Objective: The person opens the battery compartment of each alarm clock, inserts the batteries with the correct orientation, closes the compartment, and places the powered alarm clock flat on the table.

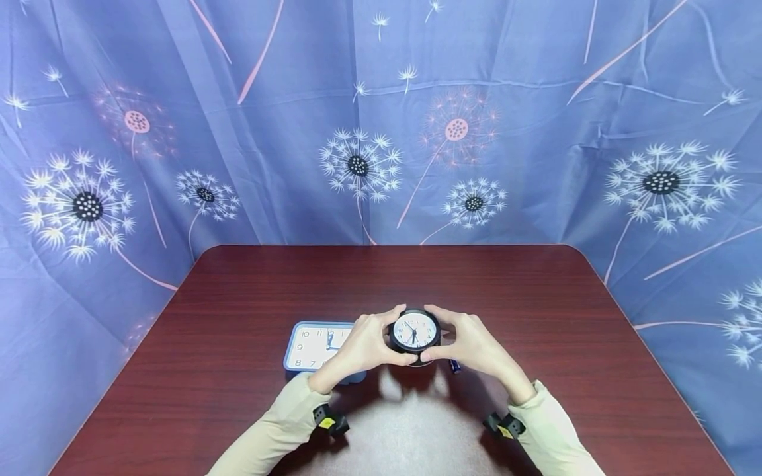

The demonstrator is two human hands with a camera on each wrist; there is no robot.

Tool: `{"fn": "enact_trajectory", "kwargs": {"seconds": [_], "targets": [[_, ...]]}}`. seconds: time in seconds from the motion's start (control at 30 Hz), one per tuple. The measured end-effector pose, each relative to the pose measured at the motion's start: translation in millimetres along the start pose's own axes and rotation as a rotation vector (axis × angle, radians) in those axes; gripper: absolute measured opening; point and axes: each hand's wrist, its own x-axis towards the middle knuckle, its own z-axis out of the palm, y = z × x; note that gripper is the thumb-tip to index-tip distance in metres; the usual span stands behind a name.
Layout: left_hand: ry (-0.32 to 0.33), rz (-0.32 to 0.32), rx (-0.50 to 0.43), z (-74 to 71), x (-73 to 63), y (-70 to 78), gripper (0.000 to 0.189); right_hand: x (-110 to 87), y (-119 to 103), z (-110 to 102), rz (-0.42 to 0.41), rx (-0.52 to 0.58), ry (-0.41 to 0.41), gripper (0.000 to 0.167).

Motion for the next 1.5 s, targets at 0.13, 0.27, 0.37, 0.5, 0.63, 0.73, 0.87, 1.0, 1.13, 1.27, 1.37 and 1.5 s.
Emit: {"fn": "enact_trajectory", "kwargs": {"seconds": [0.13, 0.27, 0.37, 0.5, 0.63, 0.73, 0.87, 1.0, 1.13, 1.27, 1.37, 1.5], "targets": [[0.007, -0.007, -0.009, -0.8, -0.1, -0.8, 0.087, 0.2, 3, 0, 0.001, 0.074, -0.004, 0.081], [0.015, -0.011, -0.015, -1.5, 0.1, -1.8, 0.086, -0.2, 6, 0, 0.007, 0.159, -0.009, 0.077], [0.025, -0.014, -0.018, -2.0, -0.2, -2.6, 0.085, -0.4, 7, 0, 0.018, 0.165, 0.017, 0.066], [0.041, -0.014, -0.026, -2.5, -0.4, -3.6, 0.084, 0.4, 8, 1, 0.067, 0.169, 0.057, 0.048], [0.049, -0.021, -0.034, -2.5, -0.1, -4.6, 0.084, 1.2, 11, 3, 0.125, 0.27, 0.082, 0.042], [0.058, -0.028, -0.042, -2.9, 0.4, -4.9, 0.084, 1.3, 14, 4, 0.161, 0.333, 0.092, 0.042], [0.07, -0.036, -0.06, -4.0, 1.2, -4.7, 0.085, 1.7, 18, 7, 0.206, 0.35, 0.095, 0.044], [0.069, -0.042, -0.063, -4.7, 1.0, -5.1, 0.086, 3.1, 19, 10, 0.254, 0.41, 0.088, 0.05], [0.068, -0.045, -0.068, -4.7, 0.0, -4.9, 0.086, 3.8, 18, 13, 0.29, 0.498, 0.068, 0.054], [0.077, -0.045, -0.079, -4.1, -0.4, -4.9, 0.086, 3.8, 16, 16, 0.315, 0.531, 0.06, 0.055], [0.088, -0.041, -0.077, -3.0, -0.2, -5.4, 0.085, 3.6, 16, 17, 0.335, 0.554, 0.063, 0.054], [0.098, -0.037, -0.081, -0.8, 0.4, -6.7, 0.085, 3.0, 18, 18, 0.347, 0.579, 0.052, 0.054]]}}
